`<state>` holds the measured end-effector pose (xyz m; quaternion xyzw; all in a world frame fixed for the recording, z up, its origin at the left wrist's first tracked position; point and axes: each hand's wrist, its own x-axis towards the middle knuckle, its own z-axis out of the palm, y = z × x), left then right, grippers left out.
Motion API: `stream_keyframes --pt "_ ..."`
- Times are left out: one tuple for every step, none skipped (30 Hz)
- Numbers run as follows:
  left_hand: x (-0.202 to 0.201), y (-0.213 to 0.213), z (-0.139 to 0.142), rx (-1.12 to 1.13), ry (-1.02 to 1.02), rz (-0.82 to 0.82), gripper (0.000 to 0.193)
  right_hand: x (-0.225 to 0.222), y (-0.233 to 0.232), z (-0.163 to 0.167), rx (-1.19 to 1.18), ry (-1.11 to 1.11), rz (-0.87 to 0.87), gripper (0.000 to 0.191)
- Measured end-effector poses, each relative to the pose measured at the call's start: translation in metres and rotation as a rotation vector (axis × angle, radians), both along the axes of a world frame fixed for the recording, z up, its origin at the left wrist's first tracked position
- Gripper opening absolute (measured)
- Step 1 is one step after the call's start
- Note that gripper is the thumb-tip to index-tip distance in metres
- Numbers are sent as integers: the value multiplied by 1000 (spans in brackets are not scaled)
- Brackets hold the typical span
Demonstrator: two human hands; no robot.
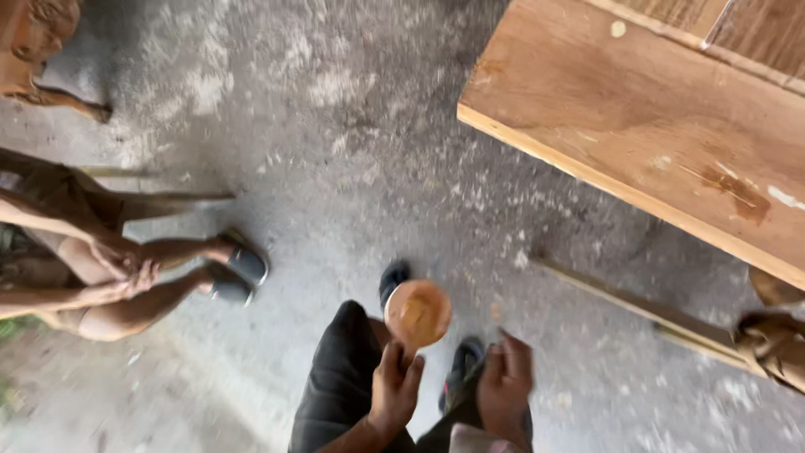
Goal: The person holds a plate of wood filler in one hand and uses a small spatula to press filler into holes and dents on a wooden furniture panel, scraping the surface level. They then carry the panel, set it down, and return to scoop more filler from the plate.
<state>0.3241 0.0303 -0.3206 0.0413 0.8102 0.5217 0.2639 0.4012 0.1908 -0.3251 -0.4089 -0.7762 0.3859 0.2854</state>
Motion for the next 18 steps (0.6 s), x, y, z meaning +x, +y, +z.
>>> stream_keyframes --pt "-30 24 -12 115 67 -41 19 -9 22 -9 -33 66 -30 26" --pt "-54 52 -24 216 58 -49 14 -15 47 -16 -69 123 -61 28" --pt "-78 76 -34 329 350 -164 12 -22 73 -22 92 155 -1 31" --pt "-99 104 -46 255 359 -134 11 -26 97 -25 240 162 77 34" --pt "-111 122 -54 363 421 -114 18 -35 123 -28 425 266 194 33" --pt "-123 139 -62 390 350 -89 17 -43 136 -30 241 304 179 34" --pt "-135 154 -68 430 292 -74 16 -54 155 -30 419 280 254 36" --pt "-142 162 -74 511 278 -75 16 -64 167 -30 588 249 322 39" --pt "-147 165 -78 587 261 -75 16 -69 171 -29 642 217 327 40" --pt "-149 166 -81 659 256 -68 16 -75 172 -29 695 197 338 41" --pt "-154 164 -83 605 300 -72 16 -84 171 -28 752 185 355 41" --pt "-156 160 -83 548 340 -69 17 -91 169 -28 817 157 379 43" --pt "-155 156 -83 485 370 -63 17 -96 164 -27 876 124 403 45" --pt "-154 152 -81 483 397 -67 18 -100 160 -26 932 91 415 47" --pt "-154 150 -79 483 426 -82 18 -105 156 -25 928 105 417 47" --pt "-154 150 -75 478 452 -92 19 -109 153 -24 920 116 424 47" --pt "-150 149 -72 497 481 -83 17 -111 151 -21 905 119 428 47" --pt "-145 149 -69 515 514 -85 16 -112 150 -20 920 109 431 47"
